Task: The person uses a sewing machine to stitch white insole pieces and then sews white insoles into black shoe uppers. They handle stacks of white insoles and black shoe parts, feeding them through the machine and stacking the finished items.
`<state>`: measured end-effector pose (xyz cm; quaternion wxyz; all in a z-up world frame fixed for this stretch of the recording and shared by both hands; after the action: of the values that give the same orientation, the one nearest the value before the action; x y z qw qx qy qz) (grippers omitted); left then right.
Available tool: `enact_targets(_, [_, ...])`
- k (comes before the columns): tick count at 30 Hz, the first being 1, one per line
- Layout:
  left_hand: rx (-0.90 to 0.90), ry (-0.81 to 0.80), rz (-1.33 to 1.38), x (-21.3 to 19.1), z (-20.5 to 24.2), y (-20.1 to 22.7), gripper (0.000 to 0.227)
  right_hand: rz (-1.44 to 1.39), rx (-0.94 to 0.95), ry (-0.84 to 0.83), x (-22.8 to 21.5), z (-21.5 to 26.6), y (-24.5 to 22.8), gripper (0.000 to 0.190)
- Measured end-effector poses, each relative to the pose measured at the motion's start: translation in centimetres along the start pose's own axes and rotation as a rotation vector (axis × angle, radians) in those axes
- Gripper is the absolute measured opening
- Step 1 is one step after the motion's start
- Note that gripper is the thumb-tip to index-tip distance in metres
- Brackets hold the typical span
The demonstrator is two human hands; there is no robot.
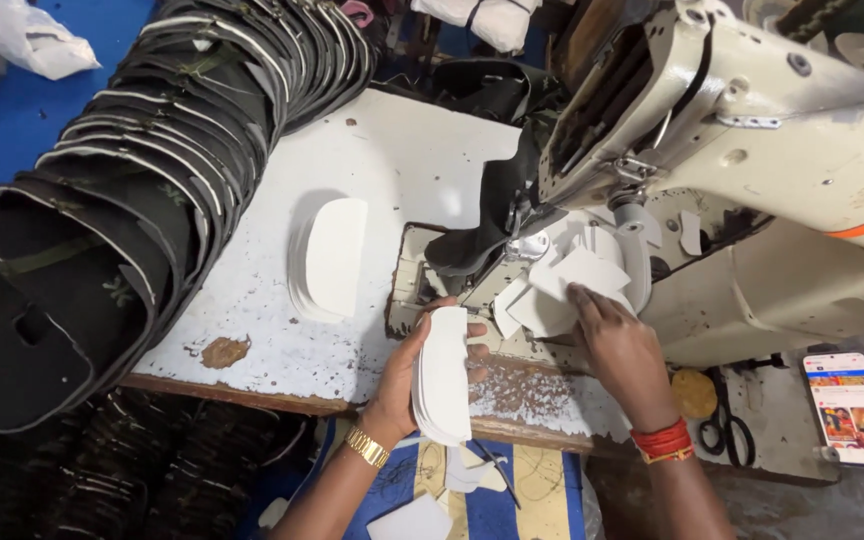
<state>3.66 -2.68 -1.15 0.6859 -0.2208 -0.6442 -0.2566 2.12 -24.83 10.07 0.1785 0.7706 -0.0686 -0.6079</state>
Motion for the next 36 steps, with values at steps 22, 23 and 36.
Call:
enact_targets(22, [-0.04,-0.13,0.047,0.7,0.6,-0.3,0.043,-0.724,0.106,0.586,-5.3,5.9,-11.6,0.022])
enact_targets(23, [-0.03,-0.226,0.066,1.1,0.7,-0.2,0.041,-0.948,0.252,0.554,-4.0,6.3,-10.6,0.02])
enact_targets(36, [-0.071,-0.251,0.069,1.7,0.8,-0.3,0.041,-1.439,0.573,-0.058,2.5,4.8,-11.9,0.027])
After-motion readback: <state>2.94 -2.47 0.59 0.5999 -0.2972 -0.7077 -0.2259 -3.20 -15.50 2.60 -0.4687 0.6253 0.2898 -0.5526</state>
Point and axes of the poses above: each hand's wrist, its own z-axis away from the middle knuckle, its own x-axis out of the palm, y = z × x, the point moved 5 cm from there along -z, towards the middle knuckle, and after that the axes turned 15 degrees about z, right-handed, at the moved point
